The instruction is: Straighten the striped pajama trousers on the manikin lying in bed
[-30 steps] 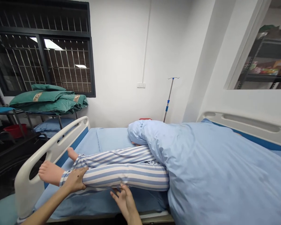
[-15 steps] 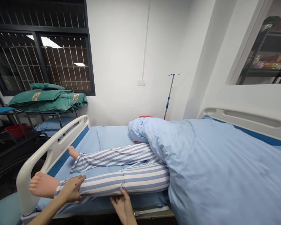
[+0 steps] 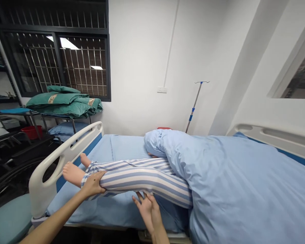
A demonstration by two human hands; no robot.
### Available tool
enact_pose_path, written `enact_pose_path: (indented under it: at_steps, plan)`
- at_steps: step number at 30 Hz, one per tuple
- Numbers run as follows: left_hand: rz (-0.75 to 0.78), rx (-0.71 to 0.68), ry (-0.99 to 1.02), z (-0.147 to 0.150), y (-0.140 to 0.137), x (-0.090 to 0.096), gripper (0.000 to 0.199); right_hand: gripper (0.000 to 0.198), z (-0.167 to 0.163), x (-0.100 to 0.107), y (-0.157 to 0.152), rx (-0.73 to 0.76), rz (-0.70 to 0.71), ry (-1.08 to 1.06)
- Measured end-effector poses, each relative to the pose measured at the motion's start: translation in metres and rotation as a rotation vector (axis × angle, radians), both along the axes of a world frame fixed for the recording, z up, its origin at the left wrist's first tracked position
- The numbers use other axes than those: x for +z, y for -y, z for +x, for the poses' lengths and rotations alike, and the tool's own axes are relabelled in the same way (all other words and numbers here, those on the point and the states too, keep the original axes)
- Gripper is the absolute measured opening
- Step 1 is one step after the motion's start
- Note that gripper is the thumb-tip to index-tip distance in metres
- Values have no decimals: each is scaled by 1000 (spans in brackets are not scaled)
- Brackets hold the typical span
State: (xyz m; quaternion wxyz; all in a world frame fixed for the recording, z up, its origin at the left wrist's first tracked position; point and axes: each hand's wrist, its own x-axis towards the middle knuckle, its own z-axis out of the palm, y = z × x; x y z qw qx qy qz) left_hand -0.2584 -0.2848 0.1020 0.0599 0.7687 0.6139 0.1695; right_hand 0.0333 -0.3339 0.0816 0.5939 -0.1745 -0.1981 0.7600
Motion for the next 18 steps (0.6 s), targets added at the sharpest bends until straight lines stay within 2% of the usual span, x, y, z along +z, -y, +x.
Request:
enact_pose_path:
  at_steps: [3,7,13,15,18]
  plan:
    - [4,53,74,26,-9,-3,77,17,14,21,-5,-3,44,25]
    - [-10,89,181,51,-17,-30,82,25,21,33,-10,-12,103,128]
    - [-89,117,252,62,-14,-75,78,30,20,23,-10,11,100,220]
    - [-78,128,268,63,-12,-81,76,30,19,20,-10,17,88,229]
    - [-103,143,266,63,-10,-79,78,28,19,17,-9,14,98,253]
